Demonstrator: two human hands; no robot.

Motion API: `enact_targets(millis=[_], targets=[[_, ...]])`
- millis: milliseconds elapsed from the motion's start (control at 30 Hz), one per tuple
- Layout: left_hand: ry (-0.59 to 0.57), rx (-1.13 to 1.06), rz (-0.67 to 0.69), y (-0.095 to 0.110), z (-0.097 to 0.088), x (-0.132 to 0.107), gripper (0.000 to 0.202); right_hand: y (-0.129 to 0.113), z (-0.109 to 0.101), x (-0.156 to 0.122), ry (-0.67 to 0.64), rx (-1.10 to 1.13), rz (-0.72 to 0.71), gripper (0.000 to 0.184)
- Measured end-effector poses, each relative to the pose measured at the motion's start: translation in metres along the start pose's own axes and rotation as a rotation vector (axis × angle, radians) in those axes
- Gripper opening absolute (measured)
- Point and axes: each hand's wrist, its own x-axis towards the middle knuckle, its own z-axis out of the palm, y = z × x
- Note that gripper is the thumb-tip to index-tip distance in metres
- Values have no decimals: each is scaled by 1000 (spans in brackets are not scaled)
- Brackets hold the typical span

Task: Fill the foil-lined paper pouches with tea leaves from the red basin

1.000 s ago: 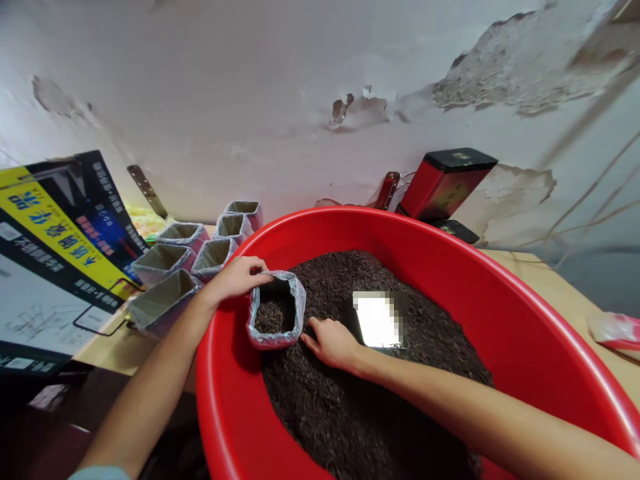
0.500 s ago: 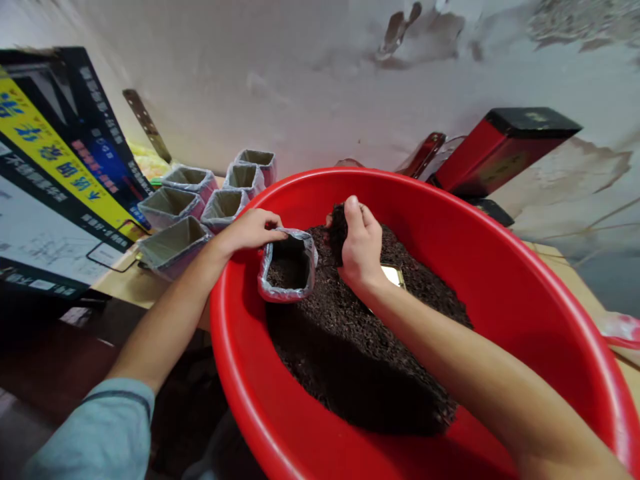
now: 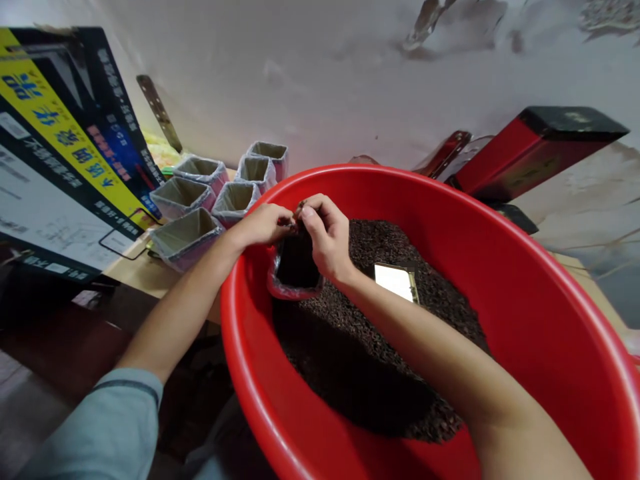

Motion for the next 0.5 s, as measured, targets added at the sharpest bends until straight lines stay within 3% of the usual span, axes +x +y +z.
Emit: enact_targets(millis=[167, 300, 367, 433, 500], targets=[[-3, 113, -14, 4, -1, -3, 10, -21, -26, -7, -251, -35, 160, 32], [103, 408, 22, 28, -14, -22, 30, -28, -69, -33, -213, -317, 291, 27], [84, 520, 57, 47, -18, -31, 28, -23, -90, -55, -242, -510, 369, 24], [-151, 551, 134, 65, -14, -33, 21, -14, -104, -80, -420, -681, 430, 25], [-504, 561, 200, 80, -2, -27, 23, -7, -109, -103, -698, -845, 446, 37]])
